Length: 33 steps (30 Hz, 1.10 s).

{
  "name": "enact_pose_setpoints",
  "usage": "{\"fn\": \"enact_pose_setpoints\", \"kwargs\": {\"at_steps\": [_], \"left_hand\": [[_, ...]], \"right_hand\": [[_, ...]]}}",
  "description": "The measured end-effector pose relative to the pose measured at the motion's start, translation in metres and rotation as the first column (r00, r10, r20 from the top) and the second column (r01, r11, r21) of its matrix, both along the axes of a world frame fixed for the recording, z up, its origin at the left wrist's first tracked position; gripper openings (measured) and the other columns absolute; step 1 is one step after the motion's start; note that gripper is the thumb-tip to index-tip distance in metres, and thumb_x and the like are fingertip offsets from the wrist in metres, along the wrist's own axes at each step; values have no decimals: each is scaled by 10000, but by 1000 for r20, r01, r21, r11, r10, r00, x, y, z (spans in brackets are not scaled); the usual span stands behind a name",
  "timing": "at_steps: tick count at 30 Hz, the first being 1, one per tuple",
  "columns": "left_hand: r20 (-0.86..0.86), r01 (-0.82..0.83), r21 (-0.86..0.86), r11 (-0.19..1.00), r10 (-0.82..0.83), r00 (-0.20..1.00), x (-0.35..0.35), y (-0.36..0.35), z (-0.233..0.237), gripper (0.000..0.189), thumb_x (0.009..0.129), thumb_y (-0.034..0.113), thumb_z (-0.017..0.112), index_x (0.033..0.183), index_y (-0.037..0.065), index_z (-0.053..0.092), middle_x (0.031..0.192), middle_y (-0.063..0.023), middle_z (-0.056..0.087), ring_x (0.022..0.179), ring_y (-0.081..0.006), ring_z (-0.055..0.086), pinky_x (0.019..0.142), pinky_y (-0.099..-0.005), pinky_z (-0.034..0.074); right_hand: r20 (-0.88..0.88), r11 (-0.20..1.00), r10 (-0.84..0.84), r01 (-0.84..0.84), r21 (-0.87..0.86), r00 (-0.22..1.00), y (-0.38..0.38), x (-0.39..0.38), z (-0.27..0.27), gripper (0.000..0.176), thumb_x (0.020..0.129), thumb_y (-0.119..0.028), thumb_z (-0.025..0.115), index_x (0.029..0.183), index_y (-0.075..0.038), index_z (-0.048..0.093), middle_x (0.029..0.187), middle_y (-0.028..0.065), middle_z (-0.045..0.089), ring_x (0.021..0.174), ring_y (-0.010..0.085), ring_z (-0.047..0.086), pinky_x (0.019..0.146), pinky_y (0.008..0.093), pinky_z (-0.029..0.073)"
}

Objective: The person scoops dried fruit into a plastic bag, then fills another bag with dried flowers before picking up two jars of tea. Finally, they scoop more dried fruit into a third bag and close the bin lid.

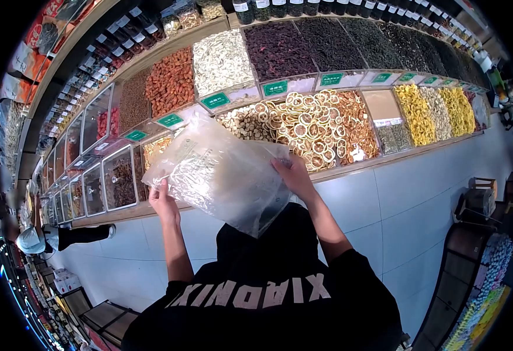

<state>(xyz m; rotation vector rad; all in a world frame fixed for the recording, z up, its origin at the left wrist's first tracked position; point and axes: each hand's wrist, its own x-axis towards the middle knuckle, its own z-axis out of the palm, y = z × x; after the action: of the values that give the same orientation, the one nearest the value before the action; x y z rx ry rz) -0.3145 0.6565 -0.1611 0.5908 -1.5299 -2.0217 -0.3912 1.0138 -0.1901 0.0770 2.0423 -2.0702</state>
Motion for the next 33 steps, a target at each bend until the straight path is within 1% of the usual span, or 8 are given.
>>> {"fn": "enact_pose_setpoints", "kwargs": {"at_steps": [6, 11, 14, 17, 19, 21, 26, 33], "left_hand": [[52, -66, -74, 995, 70, 996, 26, 6, 2, 199, 904, 45, 708, 1087, -29, 678, 1026, -57, 686, 908, -98, 618, 847, -237, 488], [269, -128, -156, 979, 167, 949, 37, -41, -29, 121, 904, 106, 723, 944, 2, 677, 887, -10, 665, 808, -68, 584, 732, -230, 462], [518, -44, -199, 979, 143, 843, 39, -80, -68, 188, 900, 178, 734, 898, 4, 663, 798, 6, 643, 701, -69, 560, 621, -244, 439], [686, 61, -190, 980, 88, 722, 34, -75, -66, 285, 897, 245, 730, 803, -3, 626, 669, -30, 603, 582, -95, 538, 526, -283, 428], [771, 137, -159, 978, 36, 636, 29, -54, -51, 311, 895, 245, 726, 761, -8, 603, 625, -72, 588, 571, -123, 555, 531, -319, 445], [758, 327, -377, 866, 86, 646, 38, -45, -76, 329, 886, 252, 727, 752, -13, 586, 603, -117, 575, 574, -181, 588, 556, -364, 466], [676, 370, -582, 724, 178, 715, 7, -14, -47, 308, 873, 247, 727, 756, 4, 579, 623, -162, 612, 585, -301, 626, 589, -406, 486], [336, 323, -589, 741, -138, 932, -159, -21, 33, 251, 899, 152, 723, 1066, 26, 584, 670, -41, 582, 605, -105, 533, 589, -265, 449]], "right_hand": [[-40, 976, 100, -90, 200, 994, 10, -37, -23, 222, 909, -203, 680, 912, 19, 678, 708, 67, 665, 628, 123, 609, 580, 294, 473], [58, 912, 324, -328, 247, 944, -53, -114, -28, 317, 890, -274, 680, 866, 41, 657, 705, 114, 670, 672, 208, 666, 623, 374, 510], [-111, 860, 435, -376, 345, 894, -96, -168, -58, 385, 907, -330, 654, 937, 53, 636, 738, 124, 678, 689, 223, 674, 621, 383, 514], [19, 854, 284, -262, 450, 959, -116, -166, -10, 499, 919, -389, 644, 1064, 85, 584, 800, 161, 688, 723, 257, 681, 649, 401, 523], [-203, 777, 325, -138, 614, 924, -112, -154, 0, 587, 939, -402, 633, 1149, 131, 508, 871, 215, 678, 765, 312, 684, 704, 416, 531], [-344, 704, 354, -7, 710, 870, -99, -141, -15, 594, 945, -395, 632, 1145, 148, 499, 876, 229, 665, 784, 323, 681, 721, 421, 528], [82, 679, 318, -287, 676, 944, -36, -105, 2, 327, 944, -278, 638, 1039, 29, 578, 832, 166, 643, 752, 272, 636, 726, 396, 504], [173, 538, 402, -385, 750, 899, 40, -171, 74, 274, 979, -274, 599, 1028, -5, 624, 757, 114, 642, 706, 200, 607, 684, 366, 497]]}}
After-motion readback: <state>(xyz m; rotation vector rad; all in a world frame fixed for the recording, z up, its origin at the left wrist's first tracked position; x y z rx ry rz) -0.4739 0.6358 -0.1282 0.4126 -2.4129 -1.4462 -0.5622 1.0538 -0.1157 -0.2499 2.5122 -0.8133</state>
